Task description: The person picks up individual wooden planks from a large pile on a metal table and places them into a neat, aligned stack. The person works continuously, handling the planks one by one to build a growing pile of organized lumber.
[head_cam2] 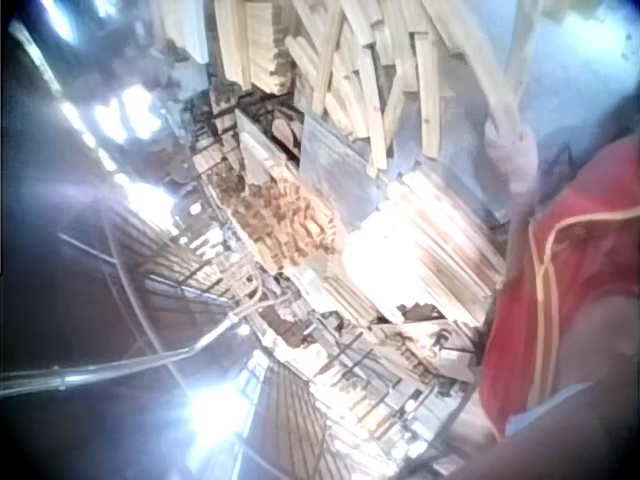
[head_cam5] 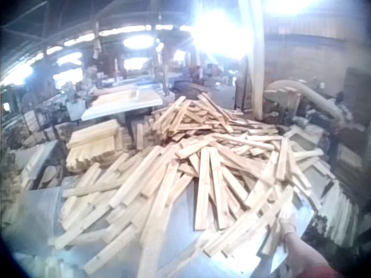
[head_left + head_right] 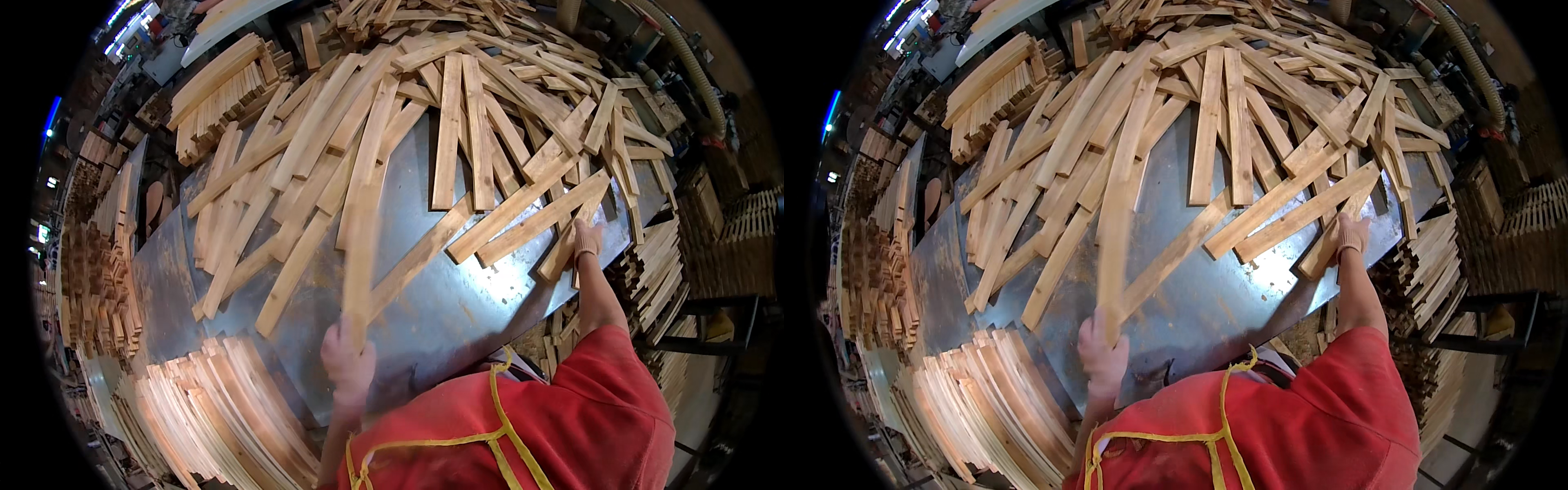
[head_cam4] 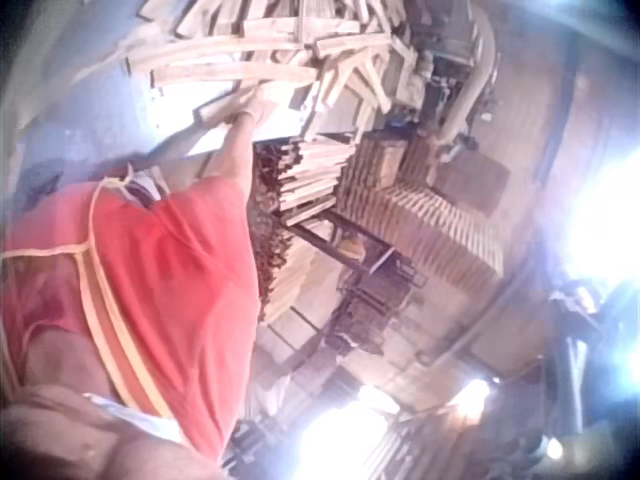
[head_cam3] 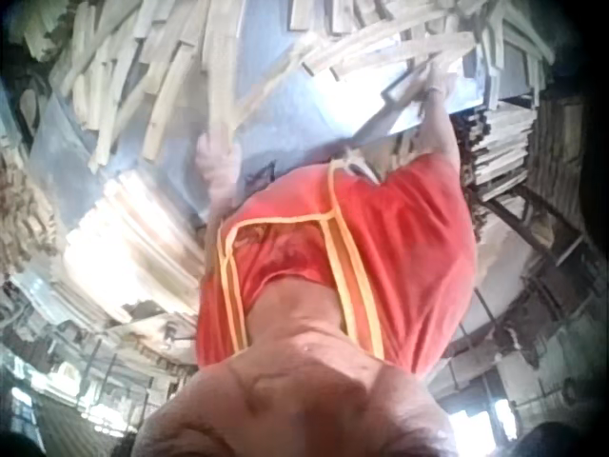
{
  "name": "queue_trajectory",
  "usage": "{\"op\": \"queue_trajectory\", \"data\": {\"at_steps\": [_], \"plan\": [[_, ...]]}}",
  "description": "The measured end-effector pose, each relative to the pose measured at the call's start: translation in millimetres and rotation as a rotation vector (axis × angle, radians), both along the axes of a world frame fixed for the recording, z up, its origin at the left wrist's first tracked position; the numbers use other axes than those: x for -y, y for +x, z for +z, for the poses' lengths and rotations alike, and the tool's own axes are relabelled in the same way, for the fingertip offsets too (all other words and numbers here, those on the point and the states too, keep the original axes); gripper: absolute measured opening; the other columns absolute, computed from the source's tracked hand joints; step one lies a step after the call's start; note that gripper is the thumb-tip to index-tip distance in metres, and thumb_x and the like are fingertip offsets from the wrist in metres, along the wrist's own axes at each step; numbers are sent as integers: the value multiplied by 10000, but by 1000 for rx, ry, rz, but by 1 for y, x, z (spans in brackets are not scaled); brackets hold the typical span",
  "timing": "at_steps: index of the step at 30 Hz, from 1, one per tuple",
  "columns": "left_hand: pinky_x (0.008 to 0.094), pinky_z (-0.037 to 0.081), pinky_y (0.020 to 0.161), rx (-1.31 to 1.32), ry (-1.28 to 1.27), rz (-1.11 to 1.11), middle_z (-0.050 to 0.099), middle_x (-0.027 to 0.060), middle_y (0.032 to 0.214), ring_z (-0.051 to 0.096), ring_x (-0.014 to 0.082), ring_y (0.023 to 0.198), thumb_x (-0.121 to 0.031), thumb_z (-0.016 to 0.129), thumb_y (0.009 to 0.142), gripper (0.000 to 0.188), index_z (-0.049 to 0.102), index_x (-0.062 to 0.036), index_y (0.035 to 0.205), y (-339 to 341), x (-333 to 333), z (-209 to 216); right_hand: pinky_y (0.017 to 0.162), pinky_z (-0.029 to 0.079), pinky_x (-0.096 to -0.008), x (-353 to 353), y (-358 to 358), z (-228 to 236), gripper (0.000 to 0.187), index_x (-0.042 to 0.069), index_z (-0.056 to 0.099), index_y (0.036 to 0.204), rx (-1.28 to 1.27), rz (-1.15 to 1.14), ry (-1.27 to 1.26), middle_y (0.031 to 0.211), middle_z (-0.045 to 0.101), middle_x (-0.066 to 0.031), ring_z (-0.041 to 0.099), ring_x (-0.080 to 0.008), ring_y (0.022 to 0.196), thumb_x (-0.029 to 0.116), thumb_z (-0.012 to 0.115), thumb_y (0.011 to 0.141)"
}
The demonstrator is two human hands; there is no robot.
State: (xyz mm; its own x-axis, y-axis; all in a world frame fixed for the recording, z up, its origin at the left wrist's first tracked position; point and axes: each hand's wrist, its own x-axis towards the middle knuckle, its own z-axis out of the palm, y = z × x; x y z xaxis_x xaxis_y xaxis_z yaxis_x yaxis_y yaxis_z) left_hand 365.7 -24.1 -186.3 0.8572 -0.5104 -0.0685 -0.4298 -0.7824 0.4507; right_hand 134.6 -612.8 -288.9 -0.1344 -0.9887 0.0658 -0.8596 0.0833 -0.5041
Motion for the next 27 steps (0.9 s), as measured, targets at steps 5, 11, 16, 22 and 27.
{"op": "queue_trajectory", "data": {"at_steps": [5, 11, 16, 22, 27], "plan": [[459, 508, 1021, 291, 207, -219, 632, 138, 1343, 635, 361, 1191, -387, 804, 853, 933, 382, -103, 1635, 44, 84, -44, 1058, 528, -489, -4, 43, 9, 976, -60, 458, 1531, -1, 65, 179, 1394, 650, -338, 656, -463, 1273, 469, 845, 807], [452, 505, 1061, -122, 526, -290, 646, 158, 1353, 642, 349, 1226, -561, 725, 896, 1050, 238, -116, 1713, 41, 66, -46, 636, 560, -310, 54, -33, -79, 314, 17, 680, 1136, 958, 175, 520, 961, 686, -81, 661, -203, 785, 190, 795, 901], [411, 552, 1003, -515, 260, 76, 666, 192, 1389, 682, 312, 1194, -387, 763, 877, 983, 313, -75, 1693, -20, -59, 11, 540, 509, -179, -119, 24, -23, 103, 140, 617, 927, 1381, 90, 1054, 802, 579, 47, 581, -28, 684, 109, 644, 1022], [285, 537, 951, -929, -924, 454, 697, 70, 1272, 667, 154, 1130, -71, 692, 935, 746, 434, -40, 1634, -102, -182, 6, 600, 469, -279, -404, 83, 56, 81, 68, 686, 973, 939, 772, 1308, 794, 668, -23, 604, -121, 674, 69, 696, 892], [254, 528, 850, -929, -1046, 701, 670, -28, 1141, 629, 92, 966, -54, 675, 956, 693, 460, -38, 1615, -122, -221, 6, 734, 552, -332, -523, 129, 42, 251, 6, 720, 1121, 655, 1235, 1465, 912, 758, -88, 710, -219, 842, 159, 704, 922]]}}
